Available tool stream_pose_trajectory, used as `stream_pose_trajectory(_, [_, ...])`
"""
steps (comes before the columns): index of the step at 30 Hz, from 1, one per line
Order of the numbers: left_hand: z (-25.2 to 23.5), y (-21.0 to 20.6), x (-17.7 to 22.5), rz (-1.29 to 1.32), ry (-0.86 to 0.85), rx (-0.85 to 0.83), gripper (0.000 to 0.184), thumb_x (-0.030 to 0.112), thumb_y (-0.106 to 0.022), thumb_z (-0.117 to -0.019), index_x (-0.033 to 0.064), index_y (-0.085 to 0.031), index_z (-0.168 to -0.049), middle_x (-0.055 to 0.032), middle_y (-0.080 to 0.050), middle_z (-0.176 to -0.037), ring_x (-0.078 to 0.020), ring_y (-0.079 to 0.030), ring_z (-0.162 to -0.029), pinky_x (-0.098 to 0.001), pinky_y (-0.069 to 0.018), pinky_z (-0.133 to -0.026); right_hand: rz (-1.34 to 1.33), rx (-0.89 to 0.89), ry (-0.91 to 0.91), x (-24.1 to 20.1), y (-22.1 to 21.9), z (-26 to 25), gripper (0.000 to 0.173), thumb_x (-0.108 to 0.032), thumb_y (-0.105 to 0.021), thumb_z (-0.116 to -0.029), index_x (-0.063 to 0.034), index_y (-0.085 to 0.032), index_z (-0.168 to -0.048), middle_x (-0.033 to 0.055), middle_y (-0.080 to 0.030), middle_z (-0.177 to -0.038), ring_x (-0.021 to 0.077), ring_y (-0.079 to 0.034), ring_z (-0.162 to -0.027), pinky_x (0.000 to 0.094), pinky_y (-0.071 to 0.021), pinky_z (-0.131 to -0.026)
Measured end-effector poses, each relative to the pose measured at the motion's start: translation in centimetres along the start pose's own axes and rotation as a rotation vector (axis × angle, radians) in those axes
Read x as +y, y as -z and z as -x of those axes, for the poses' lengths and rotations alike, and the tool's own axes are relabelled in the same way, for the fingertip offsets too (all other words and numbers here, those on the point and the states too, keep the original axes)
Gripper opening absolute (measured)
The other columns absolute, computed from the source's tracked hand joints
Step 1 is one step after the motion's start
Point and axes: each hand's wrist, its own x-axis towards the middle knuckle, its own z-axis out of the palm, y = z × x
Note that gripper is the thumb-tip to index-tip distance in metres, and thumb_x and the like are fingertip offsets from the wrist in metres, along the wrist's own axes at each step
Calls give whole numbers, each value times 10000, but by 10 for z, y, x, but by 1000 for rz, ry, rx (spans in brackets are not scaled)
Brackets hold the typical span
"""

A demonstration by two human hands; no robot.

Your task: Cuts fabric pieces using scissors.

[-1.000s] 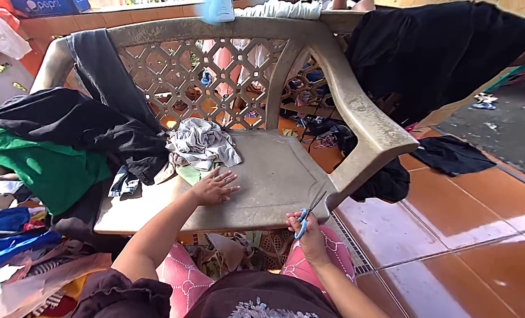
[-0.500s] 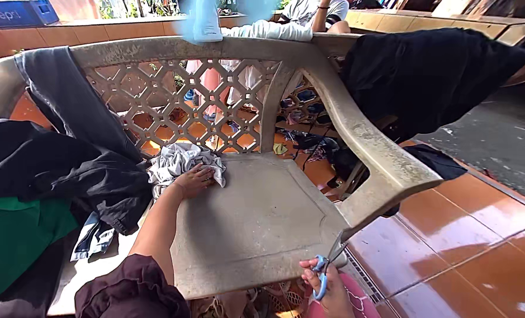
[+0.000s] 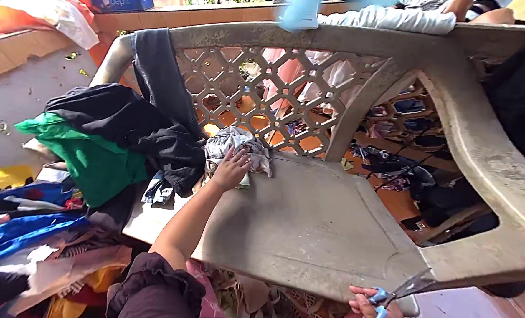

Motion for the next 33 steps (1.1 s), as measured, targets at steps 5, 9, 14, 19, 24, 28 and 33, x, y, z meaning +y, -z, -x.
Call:
stream_pose_trajectory(5, [107,62,-24,-71,731,114,431,236,-623,-999,59,-617,-1392,-215,-544,-1469,-411,-405,-1451,-668,-161,-1213,36,12,-40,-5,-2,-3,128,-5,-498,-958,-19,-468,-1082,-78,-653,-871,-48,-615,-642,149,-554,-645])
stream_pose_trajectory(9, [173,99,-43,51,1271,-119,717,412,-674,-973,24,-432,-1525,-305,-435,-1517,-478,-385,-1434,-706,-265,-1146,52,5,-25,-6,-3,-5,131,-33,-518,-967,-14,-461,-1084,-79,-641,-855,-53,-608,-632,145,-550,-639])
stream_pose_trajectory(14, [183,123,-39,126,1226,-395,458,397,-473,-1074,41,-635,-1310,-216,-632,-1339,-386,-540,-1328,-648,-298,-1147,81,23,-23,-4,-4,-5,216,-51,-555,-970,42,-447,-1132,-47,-611,-861,-59,-596,-637,136,-538,-624])
stream_pose_trajectory(19, [146,125,-37,106,1198,-75,706,538,-664,-951,6,-557,-1402,-266,-594,-1358,-437,-550,-1290,-663,-323,-1132,73,40,2,-1,-3,-7,197,-50,-557,-975,29,-454,-1122,-57,-606,-838,-57,-599,-625,137,-546,-615])
stream_pose_trajectory(24, [95,103,-53,61,1114,-7,957,261,-811,-871,209,-240,-1638,-299,-184,-1646,-531,-383,-1408,-688,-398,-1062,40,73,8,4,-1,-8,168,-31,-558,-968,10,-467,-1103,-55,-647,-827,-49,-616,-608,135,-550,-589])
stream_pose_trajectory(28, [88,81,-81,-185,933,-218,367,104,-593,-995,110,-666,-1354,-213,-323,-1633,-439,-175,-1545,-724,-76,-1204,22,101,-15,5,1,-6,165,-39,-557,-962,-5,-475,-1101,-57,-659,-840,-48,-623,-611,133,-549,-584])
stream_pose_trajectory(33, [84,118,-70,52,1073,-121,414,267,-355,-1119,-17,-511,-1376,-347,-629,-1224,-556,-602,-1166,-730,-476,-919,71,112,-14,5,-5,-3,253,-104,-592,-937,39,-519,-1132,10,-686,-874,-1,-650,-651,169,-561,-607])
